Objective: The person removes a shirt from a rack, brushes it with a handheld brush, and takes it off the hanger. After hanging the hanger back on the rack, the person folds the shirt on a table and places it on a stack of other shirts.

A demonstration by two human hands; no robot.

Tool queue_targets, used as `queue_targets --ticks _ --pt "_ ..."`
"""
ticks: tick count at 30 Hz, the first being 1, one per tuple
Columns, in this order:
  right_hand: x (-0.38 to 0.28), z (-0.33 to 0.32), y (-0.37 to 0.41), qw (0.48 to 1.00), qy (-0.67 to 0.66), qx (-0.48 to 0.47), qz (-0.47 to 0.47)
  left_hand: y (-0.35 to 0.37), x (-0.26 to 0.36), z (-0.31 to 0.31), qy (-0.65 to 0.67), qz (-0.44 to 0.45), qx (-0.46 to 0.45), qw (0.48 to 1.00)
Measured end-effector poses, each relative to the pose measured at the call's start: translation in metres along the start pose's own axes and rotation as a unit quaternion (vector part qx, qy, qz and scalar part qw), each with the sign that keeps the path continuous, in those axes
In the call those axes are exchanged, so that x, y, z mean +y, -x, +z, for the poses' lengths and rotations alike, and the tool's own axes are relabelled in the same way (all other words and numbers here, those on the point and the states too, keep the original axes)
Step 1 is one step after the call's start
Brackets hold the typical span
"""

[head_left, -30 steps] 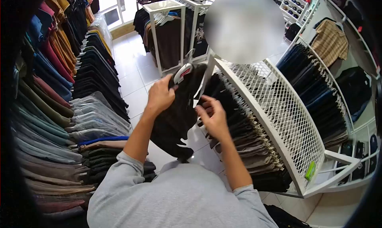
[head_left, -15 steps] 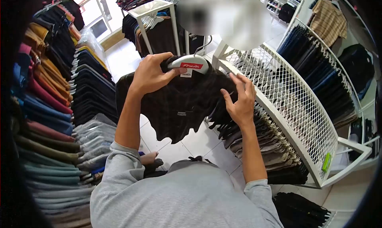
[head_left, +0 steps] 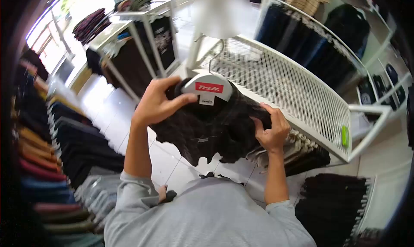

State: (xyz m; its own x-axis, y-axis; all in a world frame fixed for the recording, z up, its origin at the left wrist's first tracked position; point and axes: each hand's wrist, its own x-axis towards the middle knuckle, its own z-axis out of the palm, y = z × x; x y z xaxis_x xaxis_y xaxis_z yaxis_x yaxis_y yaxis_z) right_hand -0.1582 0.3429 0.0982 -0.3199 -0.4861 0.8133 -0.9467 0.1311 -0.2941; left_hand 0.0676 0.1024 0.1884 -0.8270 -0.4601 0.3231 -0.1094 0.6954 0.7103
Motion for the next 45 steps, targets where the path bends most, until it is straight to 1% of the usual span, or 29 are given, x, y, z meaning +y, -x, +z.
queue_targets --ticks 2,5,7,8,9,11,13,14,15,17,18,19,21,22,23,25,26,27,29,30,31,32,35,36,38,40,41,44,45 --pt "0.015 -0.032 0.009 0.999 0.029 0.021 0.041 -0.008 -0.002 0.013 -0.118 0.032 -0.012 0.992" --pt "0.033 -0.085 0.022 0.991 0.079 0.035 0.102 -0.018 -0.031 0.040 -0.181 0.027 0.011 0.983" --pt "0.043 -0.110 0.029 0.986 0.101 0.056 0.124 -0.024 -0.035 0.060 -0.091 -0.010 0.022 0.996" --pt "0.044 -0.119 0.031 0.984 0.101 0.044 0.141 -0.027 -0.039 0.076 -0.025 0.041 0.056 0.997" --pt "0.045 -0.129 0.033 0.982 0.100 0.032 0.159 -0.033 -0.036 0.084 -0.031 0.037 0.044 0.998" --pt "0.043 -0.148 0.030 0.976 0.139 0.045 0.164 -0.048 -0.021 0.103 0.060 0.099 0.087 0.989" --pt "0.044 -0.168 0.022 0.968 0.178 0.026 0.174 -0.067 -0.003 0.105 -0.035 0.088 0.072 0.993" --pt "0.044 -0.177 0.015 0.965 0.202 0.030 0.164 -0.079 0.003 0.108 -0.009 0.127 0.084 0.988" --pt "0.043 -0.186 0.006 0.960 0.221 0.020 0.172 -0.091 0.007 0.105 -0.018 0.135 0.078 0.988" --pt "0.046 -0.204 -0.014 0.957 0.230 -0.006 0.178 -0.121 0.018 0.098 0.028 0.197 0.052 0.979" --pt "0.053 -0.210 -0.023 0.954 0.249 -0.012 0.169 -0.136 0.027 0.097 0.068 0.188 0.028 0.979" --pt "0.058 -0.217 -0.039 0.955 0.252 -0.023 0.155 -0.151 0.044 0.085 0.018 0.161 -0.017 0.987" --pt "0.069 -0.233 -0.075 0.946 0.212 -0.085 0.232 -0.187 0.064 0.079 0.012 0.228 -0.007 0.974" --pt "0.078 -0.239 -0.096 0.937 0.213 -0.108 0.254 -0.213 0.073 0.072 -0.025 0.210 -0.040 0.977" --pt "0.102 -0.243 -0.111 0.947 0.236 -0.112 0.185 -0.241 0.080 0.065 -0.062 0.190 -0.076 0.977" --pt "0.153 -0.254 -0.162 0.926 0.203 -0.220 0.230 -0.305 0.092 0.068 -0.099 0.186 -0.121 0.970" --pt "0.183 -0.254 -0.188 0.905 0.211 -0.273 0.248 -0.336 0.093 0.076 -0.102 0.169 -0.134 0.971" --pt "0.218 -0.245 -0.205 0.908 0.186 -0.286 0.244 -0.364 0.094 0.086 -0.104 0.153 -0.144 0.972" --pt "0.291 -0.214 -0.217 0.911 0.219 -0.257 0.236 -0.414 0.077 0.124 -0.158 0.102 -0.150 0.971" --pt "0.329 -0.192 -0.211 0.928 0.220 -0.215 0.211 -0.432 0.063 0.149 -0.199 0.115 -0.168 0.959" --pt "0.345 -0.165 -0.201 0.927 0.216 -0.193 0.239 -0.440 0.046 0.178 -0.235 0.110 -0.143 0.955" --pt "0.365 -0.138 -0.186 0.923 0.244 -0.172 0.243 -0.452 0.018 0.216 -0.204 0.123 -0.137 0.961" --pt "0.415 -0.081 -0.145 0.890 0.218 -0.239 0.321 -0.449 -0.026 0.295 -0.245 0.102 -0.100 0.959" --pt "0.438 -0.066 -0.128 0.895 0.193 -0.244 0.320 -0.449 -0.043 0.313 -0.246 0.097 -0.107 0.958" --pt "0.464 -0.051 -0.115 0.898 0.163 -0.255 0.319 -0.447 -0.061 0.331 -0.249 0.085 -0.116 0.958" --pt "0.470 -0.041 -0.119 0.880 0.150 -0.316 0.322 -0.442 -0.068 0.341 -0.244 0.072 -0.115 0.960" --pt "0.473 -0.032 -0.124 0.879 0.144 -0.320 0.322 -0.440 -0.071 0.343 -0.247 0.067 -0.117 0.960" --pt "0.483 0.000 -0.142 0.912 0.097 -0.266 0.297 -0.436 -0.071 0.348 -0.224 0.111 -0.064 0.966" --pt "0.484 0.012 -0.145 0.911 0.095 -0.262 0.303 -0.434 -0.073 0.351 -0.226 0.116 -0.069 0.965"
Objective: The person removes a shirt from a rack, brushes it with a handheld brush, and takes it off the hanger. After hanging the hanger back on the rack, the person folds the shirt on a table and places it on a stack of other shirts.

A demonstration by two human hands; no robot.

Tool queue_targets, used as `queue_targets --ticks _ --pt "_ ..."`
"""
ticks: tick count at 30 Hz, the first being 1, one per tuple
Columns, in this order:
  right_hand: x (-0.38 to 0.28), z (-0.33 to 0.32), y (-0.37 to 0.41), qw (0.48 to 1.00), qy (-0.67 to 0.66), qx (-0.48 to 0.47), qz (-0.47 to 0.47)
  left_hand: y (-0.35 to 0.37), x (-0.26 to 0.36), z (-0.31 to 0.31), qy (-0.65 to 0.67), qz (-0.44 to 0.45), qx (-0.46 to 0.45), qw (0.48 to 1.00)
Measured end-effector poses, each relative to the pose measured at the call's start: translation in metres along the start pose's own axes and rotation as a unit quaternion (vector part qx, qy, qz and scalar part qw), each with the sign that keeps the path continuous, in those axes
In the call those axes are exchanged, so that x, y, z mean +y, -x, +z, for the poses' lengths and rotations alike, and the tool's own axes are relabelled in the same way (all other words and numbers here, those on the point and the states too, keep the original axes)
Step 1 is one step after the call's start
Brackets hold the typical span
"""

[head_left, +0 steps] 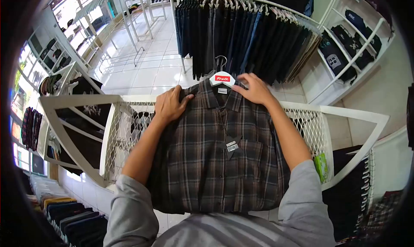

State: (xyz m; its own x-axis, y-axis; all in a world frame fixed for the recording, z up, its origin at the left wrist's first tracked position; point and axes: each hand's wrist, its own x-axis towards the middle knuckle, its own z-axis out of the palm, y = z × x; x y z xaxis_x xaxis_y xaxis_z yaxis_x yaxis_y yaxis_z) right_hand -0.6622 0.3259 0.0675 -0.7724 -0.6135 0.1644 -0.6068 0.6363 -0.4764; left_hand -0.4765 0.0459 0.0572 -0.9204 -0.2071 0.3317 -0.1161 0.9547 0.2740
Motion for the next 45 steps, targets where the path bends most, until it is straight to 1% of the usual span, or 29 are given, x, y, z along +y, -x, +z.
queue_targets --ticks 2,5,6,8,10,12,14,16,18,20,22,23,24,26,27,28,30,31,33,34,36,38,39,40,41,42,43,44,45 --pt "-0.012 0.010 -0.019 0.994 -0.086 0.023 -0.070 0.000 -0.001 0.004 -0.002 -0.011 0.017 1.000" --pt "-0.032 0.024 -0.030 0.994 -0.032 0.049 -0.097 0.000 -0.001 0.004 0.000 -0.006 0.030 1.000" --pt "-0.041 0.023 -0.030 0.996 -0.016 0.054 -0.076 0.003 0.001 0.002 0.006 -0.016 0.030 0.999" --pt "-0.048 0.021 -0.030 0.994 -0.005 0.076 -0.082 0.002 0.003 -0.002 0.017 -0.028 0.032 0.999" --pt "-0.047 0.021 -0.030 0.993 0.004 0.082 -0.086 -0.001 -0.006 -0.004 0.082 -0.062 0.027 0.994" --pt "-0.046 0.019 -0.031 0.991 0.013 0.092 -0.093 -0.006 -0.018 0.000 0.113 -0.046 0.046 0.991" --pt "-0.041 0.016 -0.031 0.990 0.000 0.058 -0.129 -0.015 -0.023 -0.004 0.133 -0.069 0.023 0.988" --pt "-0.044 0.009 -0.024 0.987 -0.022 0.051 -0.152 -0.021 -0.021 -0.008 0.135 -0.062 0.029 0.988" --pt "-0.048 0.002 -0.017 0.981 0.031 -0.043 -0.185 -0.025 -0.020 -0.010 0.139 -0.056 0.035 0.988" --pt "-0.052 -0.005 -0.009 0.977 0.049 -0.049 -0.200 -0.028 -0.019 -0.009 0.106 -0.028 0.071 0.991" --pt "-0.050 -0.012 -0.007 0.973 -0.030 -0.170 -0.155 -0.026 -0.027 0.003 0.095 -0.039 0.068 0.992" --pt "-0.047 -0.011 -0.008 0.971 -0.058 -0.208 -0.099 -0.026 -0.031 0.008 0.083 -0.048 0.065 0.993" --pt "-0.045 -0.009 -0.012 0.971 -0.056 -0.207 -0.102 -0.026 -0.030 0.008 0.082 -0.049 0.069 0.993" --pt "-0.042 -0.001 -0.019 0.981 -0.087 -0.169 -0.044 -0.022 -0.027 0.009 0.064 -0.095 0.007 0.993" --pt "-0.041 0.007 -0.021 0.988 -0.093 -0.111 -0.050 -0.025 -0.025 0.005 0.077 -0.111 -0.025 0.991" --pt "-0.041 0.018 -0.023 0.988 -0.094 -0.112 -0.050 -0.028 -0.022 0.002 0.076 -0.111 -0.026 0.991" --pt "-0.046 0.039 -0.027 0.995 -0.071 0.057 -0.051 -0.036 -0.018 -0.004 0.064 -0.100 -0.086 0.989" --pt "-0.049 0.043 -0.029 0.997 -0.065 0.003 -0.032 -0.039 -0.013 -0.004 0.063 -0.103 -0.086 0.989" --pt "-0.057 0.051 -0.031 0.999 -0.035 -0.018 -0.033 -0.047 -0.003 -0.003 0.047 -0.112 -0.125 0.985" --pt "-0.062 0.053 -0.032 0.999 -0.002 -0.038 -0.032 -0.050 -0.002 0.001 0.045 -0.113 -0.125 0.985" --pt "-0.067 0.054 -0.032 0.999 -0.010 -0.026 -0.038 -0.052 0.004 0.008 0.046 -0.092 -0.122 0.987" --pt "-0.071 0.052 -0.034 0.995 -0.072 0.069 -0.031 -0.055 0.009 0.011 0.051 -0.105 -0.130 0.985" --pt "-0.070 0.054 -0.041 0.990 -0.065 0.114 -0.054 -0.059 0.009 0.013 0.066 -0.113 -0.149 0.980" --pt "-0.072 0.050 -0.042 0.987 -0.097 0.116 -0.056 -0.063 0.006 0.017 0.081 -0.122 -0.168 0.975" --pt "-0.072 0.045 -0.042 0.992 -0.102 0.068 -0.041 -0.066 -0.001 0.023 0.172 -0.101 -0.163 0.966" --pt "-0.076 0.036 -0.040 0.994 -0.106 0.021 -0.026 -0.065 0.001 0.020 0.212 -0.088 -0.128 0.965" --pt "-0.078 0.032 -0.040 0.997 -0.079 -0.011 -0.013 -0.068 -0.007 0.032 0.274 -0.085 -0.091 0.954" --pt "-0.080 0.028 -0.038 0.997 -0.078 -0.014 -0.013 -0.070 -0.015 0.043 0.334 -0.080 -0.053 0.938" --pt "-0.082 0.024 -0.037 0.997 -0.055 -0.043 -0.019 -0.068 -0.014 0.041 0.336 -0.083 -0.054 0.937"
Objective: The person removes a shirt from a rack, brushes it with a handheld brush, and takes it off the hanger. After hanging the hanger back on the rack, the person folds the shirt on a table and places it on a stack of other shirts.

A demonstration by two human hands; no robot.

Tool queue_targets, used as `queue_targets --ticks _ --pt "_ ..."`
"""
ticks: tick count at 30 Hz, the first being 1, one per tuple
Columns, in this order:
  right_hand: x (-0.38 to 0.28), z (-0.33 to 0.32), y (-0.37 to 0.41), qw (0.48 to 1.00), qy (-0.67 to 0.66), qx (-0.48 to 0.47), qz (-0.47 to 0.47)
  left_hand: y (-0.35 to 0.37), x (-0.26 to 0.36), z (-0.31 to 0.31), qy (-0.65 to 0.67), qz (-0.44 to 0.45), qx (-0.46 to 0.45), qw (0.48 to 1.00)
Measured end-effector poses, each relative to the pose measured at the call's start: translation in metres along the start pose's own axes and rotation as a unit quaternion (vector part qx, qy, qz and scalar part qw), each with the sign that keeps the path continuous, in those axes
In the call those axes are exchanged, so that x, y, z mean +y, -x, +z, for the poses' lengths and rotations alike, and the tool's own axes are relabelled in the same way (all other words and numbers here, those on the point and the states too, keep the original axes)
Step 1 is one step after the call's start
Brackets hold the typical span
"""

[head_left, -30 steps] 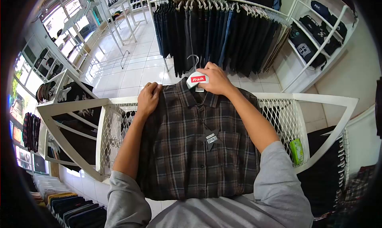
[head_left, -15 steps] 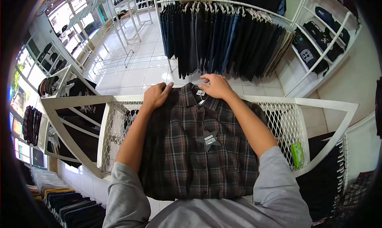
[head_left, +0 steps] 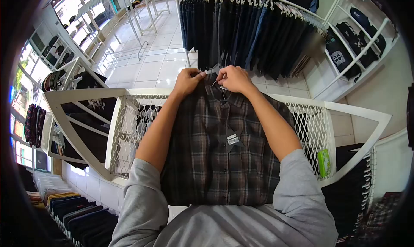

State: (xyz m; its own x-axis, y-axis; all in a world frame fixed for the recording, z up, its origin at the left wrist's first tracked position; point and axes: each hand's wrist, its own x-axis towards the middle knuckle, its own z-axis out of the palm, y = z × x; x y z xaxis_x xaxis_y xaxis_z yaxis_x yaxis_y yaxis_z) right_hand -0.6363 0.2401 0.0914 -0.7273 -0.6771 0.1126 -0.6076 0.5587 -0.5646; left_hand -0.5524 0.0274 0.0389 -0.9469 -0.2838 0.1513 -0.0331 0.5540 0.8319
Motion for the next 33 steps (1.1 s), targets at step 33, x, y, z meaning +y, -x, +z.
queue_targets --ticks 33 --pt "0.057 -0.050 0.216 0.930 0.203 0.114 0.285 0.165 0.102 -0.043 -0.175 0.111 -0.097 0.973"
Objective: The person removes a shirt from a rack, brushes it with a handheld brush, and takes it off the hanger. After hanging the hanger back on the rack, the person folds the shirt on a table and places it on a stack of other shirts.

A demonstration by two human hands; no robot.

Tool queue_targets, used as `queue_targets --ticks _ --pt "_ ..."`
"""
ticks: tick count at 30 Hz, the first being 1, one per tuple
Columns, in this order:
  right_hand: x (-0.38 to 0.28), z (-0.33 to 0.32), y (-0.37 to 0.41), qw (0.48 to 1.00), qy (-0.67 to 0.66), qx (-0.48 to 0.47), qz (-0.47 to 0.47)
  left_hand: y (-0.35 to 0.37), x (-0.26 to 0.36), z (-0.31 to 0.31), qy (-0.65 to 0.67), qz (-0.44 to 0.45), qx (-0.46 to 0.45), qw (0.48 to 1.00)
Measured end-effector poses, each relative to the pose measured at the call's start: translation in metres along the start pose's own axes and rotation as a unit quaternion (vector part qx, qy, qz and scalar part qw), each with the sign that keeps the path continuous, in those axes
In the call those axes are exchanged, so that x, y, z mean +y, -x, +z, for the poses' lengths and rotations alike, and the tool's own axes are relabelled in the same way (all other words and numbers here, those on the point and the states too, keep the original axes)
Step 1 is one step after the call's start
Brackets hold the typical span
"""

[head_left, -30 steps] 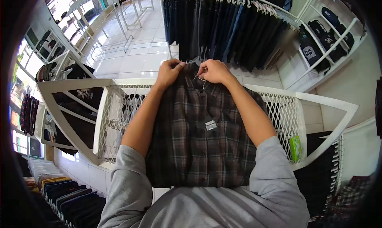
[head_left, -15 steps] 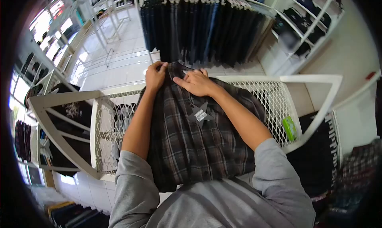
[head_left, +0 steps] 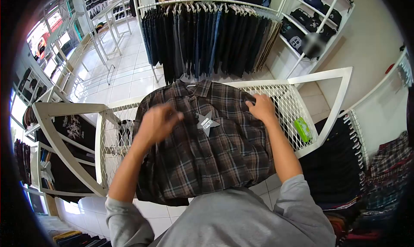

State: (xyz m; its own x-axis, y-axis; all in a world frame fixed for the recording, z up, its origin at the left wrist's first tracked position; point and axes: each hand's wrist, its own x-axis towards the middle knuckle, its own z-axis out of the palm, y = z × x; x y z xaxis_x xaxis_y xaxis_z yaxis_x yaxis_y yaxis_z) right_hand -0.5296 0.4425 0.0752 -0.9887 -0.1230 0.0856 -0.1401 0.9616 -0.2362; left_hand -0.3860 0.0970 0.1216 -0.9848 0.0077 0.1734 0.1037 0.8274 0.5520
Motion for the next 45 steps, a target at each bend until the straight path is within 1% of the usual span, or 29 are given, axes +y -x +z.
queue_targets --ticks 2,4,5,6,7,8,9,10,12,13,17,18,19,20,21,23,24,25,26,29,32,35,37,39,40,41,42,43,45 --pt "0.011 0.001 0.006 1.000 0.000 0.002 -0.003 0.041 0.022 0.007 -0.005 -0.006 -0.111 0.994" --pt "0.022 0.013 0.004 0.997 -0.019 0.047 -0.050 0.077 0.034 0.023 -0.044 0.041 -0.086 0.995" --pt "0.021 0.014 0.008 0.995 -0.018 0.071 -0.062 0.089 0.039 0.029 -0.055 0.048 -0.063 0.995" --pt "0.018 0.014 0.011 0.995 -0.019 0.067 -0.069 0.098 0.046 0.035 -0.068 0.052 -0.042 0.995" --pt "0.013 0.013 0.015 0.994 -0.020 0.088 -0.068 0.105 0.055 0.040 -0.058 0.036 -0.010 0.998" --pt "0.009 0.012 0.017 0.991 -0.022 0.110 -0.068 0.109 0.056 0.045 -0.059 0.027 -0.005 0.998" --pt "0.006 0.012 0.018 0.986 -0.017 0.138 -0.088 0.111 0.056 0.052 -0.059 0.015 0.016 0.998" --pt "0.003 0.011 0.015 0.986 -0.015 0.132 -0.098 0.115 0.058 0.057 -0.057 0.003 0.034 0.998" --pt "0.000 0.005 0.004 0.997 -0.036 0.047 -0.048 0.118 0.056 0.059 -0.034 -0.036 0.045 0.998" --pt "0.012 0.014 -0.010 0.987 -0.046 0.111 -0.108 0.121 0.054 0.060 -0.029 -0.046 0.054 0.997" --pt "0.050 0.008 -0.065 0.985 0.000 0.173 -0.024 0.127 0.054 0.061 -0.018 -0.080 0.084 0.993" --pt "0.049 0.002 -0.067 0.981 0.033 0.187 -0.035 0.130 0.054 0.061 -0.021 -0.082 0.090 0.992" --pt "0.046 0.003 -0.060 0.952 0.078 0.282 -0.090 0.131 0.055 0.061 -0.018 -0.086 0.092 0.992" --pt "0.046 0.003 -0.054 0.908 0.119 0.376 -0.142 0.131 0.056 0.060 -0.021 -0.090 0.095 0.991" --pt "0.031 -0.002 -0.040 0.908 0.115 0.375 -0.146 0.131 0.057 0.062 -0.024 -0.085 0.104 0.991" --pt "-0.004 -0.009 -0.003 0.928 -0.061 0.272 -0.249 0.134 0.057 0.065 -0.026 -0.082 0.109 0.990" --pt "-0.017 -0.013 0.016 0.939 -0.105 0.158 -0.286 0.135 0.056 0.065 -0.014 -0.091 0.113 0.989" --pt "-0.023 -0.007 0.033 0.952 -0.103 0.062 -0.283 0.136 0.056 0.065 -0.002 -0.097 0.115 0.989" --pt "-0.031 -0.006 0.049 0.958 -0.073 0.024 -0.276 0.135 0.057 0.064 -0.006 -0.093 0.111 0.989" --pt "-0.028 0.012 0.060 0.958 -0.096 0.027 -0.270 0.134 0.063 0.063 -0.016 -0.097 0.102 0.990" --pt "-0.025 0.016 0.060 0.960 -0.129 0.000 -0.250 0.131 0.075 0.063 -0.040 -0.118 0.082 0.989" --pt "-0.033 0.006 0.065 0.962 -0.149 -0.068 -0.218 0.131 0.085 0.065 -0.079 -0.117 0.098 0.985" --pt "-0.040 0.004 0.074 0.968 -0.129 -0.075 -0.203 0.132 0.087 0.065 -0.059 -0.147 0.081 0.984" --pt "-0.043 0.007 0.075 0.971 -0.107 -0.103 -0.188 0.132 0.090 0.066 -0.059 -0.151 0.083 0.983" --pt "-0.046 0.006 0.076 0.970 -0.113 -0.100 -0.189 0.133 0.090 0.065 -0.057 -0.156 0.082 0.983" --pt "-0.048 0.004 0.078 0.972 -0.111 -0.113 -0.174 0.134 0.090 0.066 -0.062 -0.155 0.081 0.983" --pt "-0.050 0.002 0.081 0.973 -0.109 -0.127 -0.159 0.136 0.088 0.070 -0.062 -0.133 0.101 0.984" --pt "-0.050 0.003 0.080 0.970 -0.118 -0.122 -0.175 0.137 0.086 0.073 -0.062 -0.110 0.120 0.985" --pt "-0.051 0.005 0.075 0.966 -0.129 -0.136 -0.179 0.140 0.082 0.075 -0.072 -0.092 0.110 0.987"
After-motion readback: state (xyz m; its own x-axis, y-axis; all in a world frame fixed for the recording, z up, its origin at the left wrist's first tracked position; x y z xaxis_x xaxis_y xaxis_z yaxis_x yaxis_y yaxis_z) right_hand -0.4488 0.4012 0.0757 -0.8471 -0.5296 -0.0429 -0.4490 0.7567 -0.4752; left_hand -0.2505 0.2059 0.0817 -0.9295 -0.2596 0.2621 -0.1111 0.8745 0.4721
